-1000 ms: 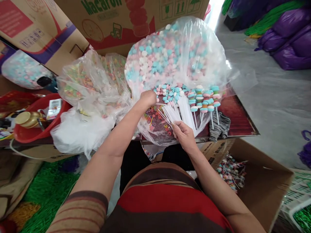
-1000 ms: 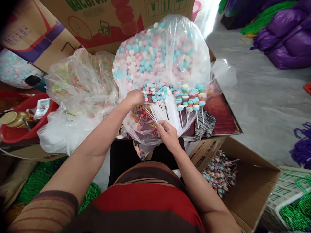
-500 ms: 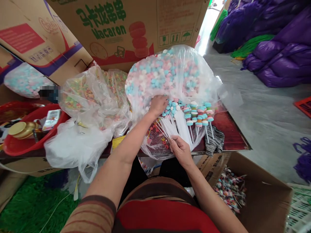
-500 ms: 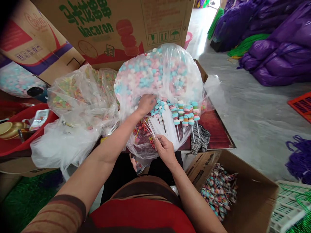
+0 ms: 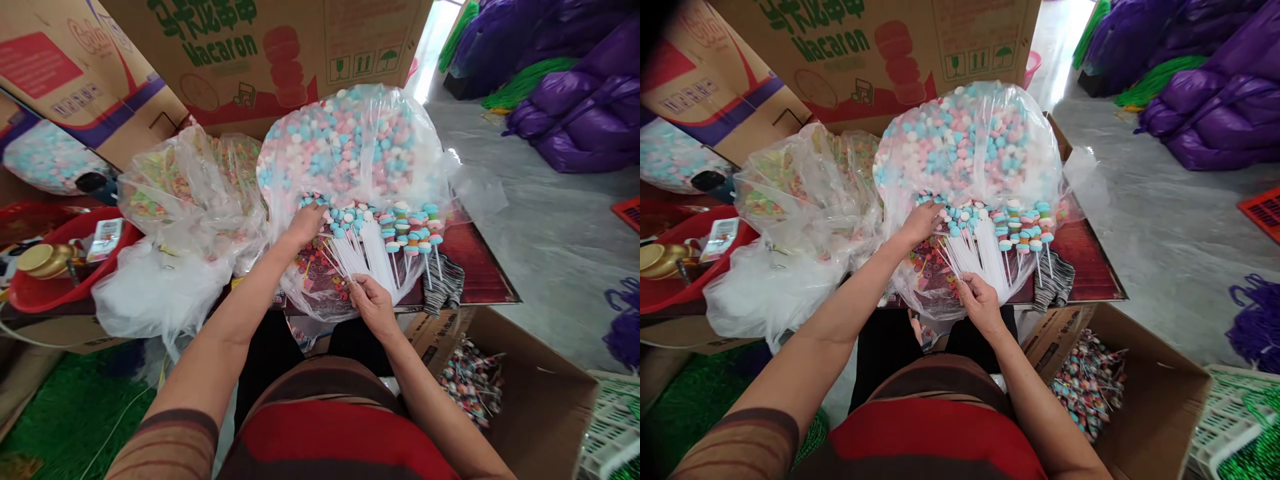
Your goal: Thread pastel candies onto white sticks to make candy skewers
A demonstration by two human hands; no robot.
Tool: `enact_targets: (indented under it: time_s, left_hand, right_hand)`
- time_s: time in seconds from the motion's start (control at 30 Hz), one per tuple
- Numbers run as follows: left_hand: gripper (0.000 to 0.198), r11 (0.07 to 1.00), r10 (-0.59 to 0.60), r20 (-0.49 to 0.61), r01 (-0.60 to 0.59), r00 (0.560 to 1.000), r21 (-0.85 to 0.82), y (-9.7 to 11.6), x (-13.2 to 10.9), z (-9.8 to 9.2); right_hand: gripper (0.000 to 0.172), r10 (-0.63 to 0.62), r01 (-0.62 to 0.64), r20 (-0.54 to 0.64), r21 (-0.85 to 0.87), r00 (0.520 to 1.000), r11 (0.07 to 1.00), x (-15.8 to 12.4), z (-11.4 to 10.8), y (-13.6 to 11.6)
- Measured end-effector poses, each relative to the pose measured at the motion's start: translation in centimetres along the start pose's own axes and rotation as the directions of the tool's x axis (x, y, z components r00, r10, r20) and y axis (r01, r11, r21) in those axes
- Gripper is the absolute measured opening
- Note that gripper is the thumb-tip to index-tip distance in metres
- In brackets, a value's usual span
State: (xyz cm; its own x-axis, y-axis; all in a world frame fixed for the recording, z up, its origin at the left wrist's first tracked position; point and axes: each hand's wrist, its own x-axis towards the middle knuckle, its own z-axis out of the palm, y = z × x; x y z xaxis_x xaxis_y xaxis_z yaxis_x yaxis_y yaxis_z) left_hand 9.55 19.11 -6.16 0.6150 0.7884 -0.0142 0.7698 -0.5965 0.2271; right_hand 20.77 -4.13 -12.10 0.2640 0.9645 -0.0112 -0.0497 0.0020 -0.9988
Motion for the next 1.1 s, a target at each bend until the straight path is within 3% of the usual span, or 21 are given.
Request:
enact_targets:
  time_s: [0.1,0.17,0.2,0.27,0.37,0.43,0.53,0.63,0.73,0.87,0.93,1.0,1.1]
  left_hand:
    - [0.046,0.966,-0.109,-0.156,0.068,0.982,-0.249,-0.2,-0.3,0.0]
    - [0.034,0.860,-0.247,-0.237,0.100,0.940,-0.500,0.1,-0.3,-0.3]
    - [0.025,0.754,-0.338,-0.242,0.107,0.910,-0.648,0.3,-0.3,-0.5]
    - [0.010,0.418,-0.500,-0.144,0.092,0.854,-0.904,0.8,-0.8,-0.7]
    - [0.016,-0.122,-0.534,0.104,0.045,0.839,-0.992,1.9,-2.9,-0.6]
    - [0.021,-0.316,-0.487,0.193,0.034,0.852,-0.948,2.8,-5.0,0.0]
    - [0.023,-0.439,-0.466,0.265,0.040,0.844,-0.898,4.4,-8.2,1.4]
    - [0.022,-0.484,-0.457,0.271,0.019,0.847,-0.875,5.7,-10.7,2.5]
    - [0.022,-0.471,-0.435,0.256,0.024,0.863,-0.882,6.1,-12.4,2.7]
    - [0.007,-0.377,-0.338,0.263,0.126,0.904,-0.917,5.6,-14.0,2.1]
    - [0.010,-0.329,-0.292,0.246,0.145,0.924,-0.933,5.2,-14.4,2.1]
    - [0.011,-0.232,-0.310,0.198,0.128,0.930,-0.964,4.9,-14.7,2.6]
    - [0.009,0.092,-0.396,0.061,0.105,0.916,-0.990,4.6,-14.8,3.3]
  right_hand:
    - [0.042,0.001,-0.001,-0.013,-0.011,1.000,1.000,0.0,0.0,0.0]
    - [0.043,0.014,-0.014,-0.028,-0.003,1.000,1.000,0.0,0.1,-0.2]
    - [0.043,0.028,-0.028,-0.035,0.010,0.999,1.000,0.1,0.2,-0.4]
    - [0.044,0.079,-0.077,-0.044,0.056,0.996,0.995,0.2,0.3,-1.2]
    - [0.045,0.164,-0.157,-0.048,0.114,0.985,0.981,0.9,0.4,-2.7]
    - [0.045,0.177,-0.172,-0.038,0.105,0.984,0.979,1.7,0.6,-3.8]
    - [0.040,0.091,-0.092,-0.034,-0.015,0.995,0.996,3.2,1.4,-4.8]
    - [0.029,-0.030,0.030,0.003,-0.220,1.000,0.975,4.0,2.8,-5.1]
    - [0.021,-0.079,0.086,0.034,-0.378,0.996,0.922,3.9,3.8,-5.1]
    - [0.016,-0.050,0.066,0.048,-0.415,0.998,0.907,3.7,3.8,-4.7]
    - [0.016,-0.011,0.032,0.056,-0.401,0.998,0.916,3.8,3.4,-4.3]
    - [0.018,0.010,0.015,0.063,-0.395,0.998,0.919,3.9,3.1,-3.9]
    - [0.022,0.000,0.032,0.080,-0.399,0.997,0.916,3.9,3.0,-3.5]
